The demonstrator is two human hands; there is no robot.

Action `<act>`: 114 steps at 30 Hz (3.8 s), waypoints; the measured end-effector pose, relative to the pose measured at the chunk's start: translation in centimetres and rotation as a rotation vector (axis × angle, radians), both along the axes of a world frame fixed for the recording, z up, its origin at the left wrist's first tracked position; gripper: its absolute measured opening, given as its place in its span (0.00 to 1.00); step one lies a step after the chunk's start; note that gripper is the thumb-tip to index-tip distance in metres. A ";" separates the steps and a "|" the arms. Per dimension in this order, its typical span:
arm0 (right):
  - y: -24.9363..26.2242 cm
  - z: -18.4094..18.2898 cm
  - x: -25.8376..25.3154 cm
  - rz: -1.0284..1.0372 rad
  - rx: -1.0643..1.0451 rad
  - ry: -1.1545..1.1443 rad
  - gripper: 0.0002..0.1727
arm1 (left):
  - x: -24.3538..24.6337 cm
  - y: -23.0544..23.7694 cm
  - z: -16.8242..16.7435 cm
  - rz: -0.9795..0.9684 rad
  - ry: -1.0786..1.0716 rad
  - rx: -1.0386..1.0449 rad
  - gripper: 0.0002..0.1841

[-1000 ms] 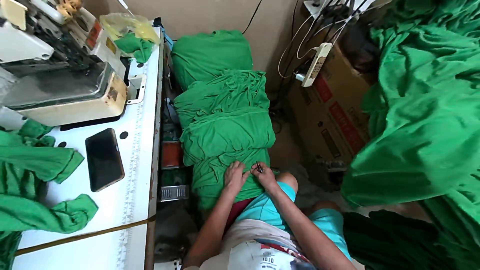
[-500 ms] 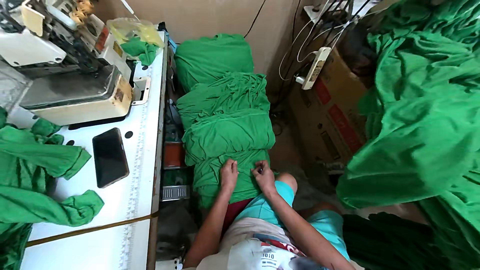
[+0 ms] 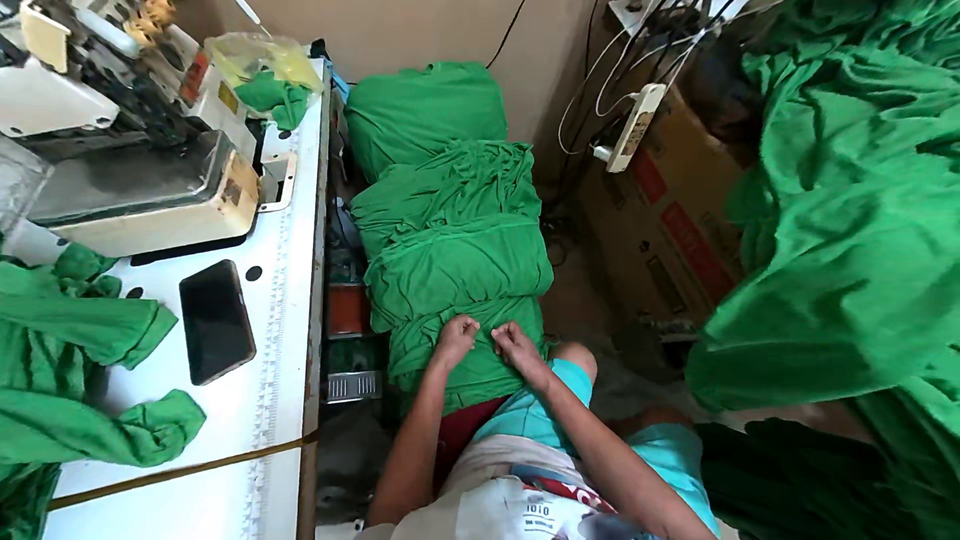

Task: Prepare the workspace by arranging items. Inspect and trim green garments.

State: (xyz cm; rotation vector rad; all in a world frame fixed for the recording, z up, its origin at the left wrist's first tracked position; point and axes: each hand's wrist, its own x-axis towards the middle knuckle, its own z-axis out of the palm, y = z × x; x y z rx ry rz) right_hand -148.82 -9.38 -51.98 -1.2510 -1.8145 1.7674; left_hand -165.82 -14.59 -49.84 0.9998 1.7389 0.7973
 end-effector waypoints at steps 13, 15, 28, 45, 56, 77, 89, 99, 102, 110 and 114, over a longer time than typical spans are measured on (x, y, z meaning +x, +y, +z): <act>-0.4 0.0 0.1 -0.158 -0.060 0.115 0.16 | 0.8 0.3 -0.4 0.012 0.174 0.058 0.14; -0.3 0.1 0.1 -0.145 -0.066 0.111 0.16 | 0.6 0.1 -0.7 -0.008 0.192 0.110 0.14; -1.4 0.6 0.6 -0.017 0.167 0.005 0.21 | 0.0 -0.3 1.0 -0.195 0.384 0.131 0.19; -0.9 0.4 0.1 0.109 0.183 -0.088 0.18 | -0.6 -0.5 -0.8 -0.124 0.151 0.201 0.16; -1.6 0.6 0.8 -0.018 0.232 -0.178 0.23 | -0.7 -0.6 -0.7 -0.120 0.011 0.157 0.16; -2.0 1.5 0.3 0.049 0.350 -0.329 0.24 | -0.8 -0.7 -0.9 -0.046 -0.096 0.185 0.17; -2.0 1.5 0.1 0.051 0.354 -0.333 0.24 | -0.8 -0.9 -1.0 -0.035 -0.108 0.193 0.16; -2.1 0.3 0.3 -0.106 0.321 -0.029 0.21 | -0.8 -0.8 -0.9 -0.026 -0.111 0.190 0.17; -2.1 0.3 0.2 -0.113 0.337 -0.036 0.21 | -0.7 -0.7 -0.9 -0.030 -0.105 0.188 0.16; -2.4 1.2 0.2 -0.169 0.402 -0.191 0.23 | -0.6 -0.7 -0.6 -0.057 -0.048 0.155 0.17; -2.8 1.3 0.1 -0.240 0.433 -0.168 0.23 | -0.4 -0.6 -0.8 -0.048 -0.064 0.190 0.14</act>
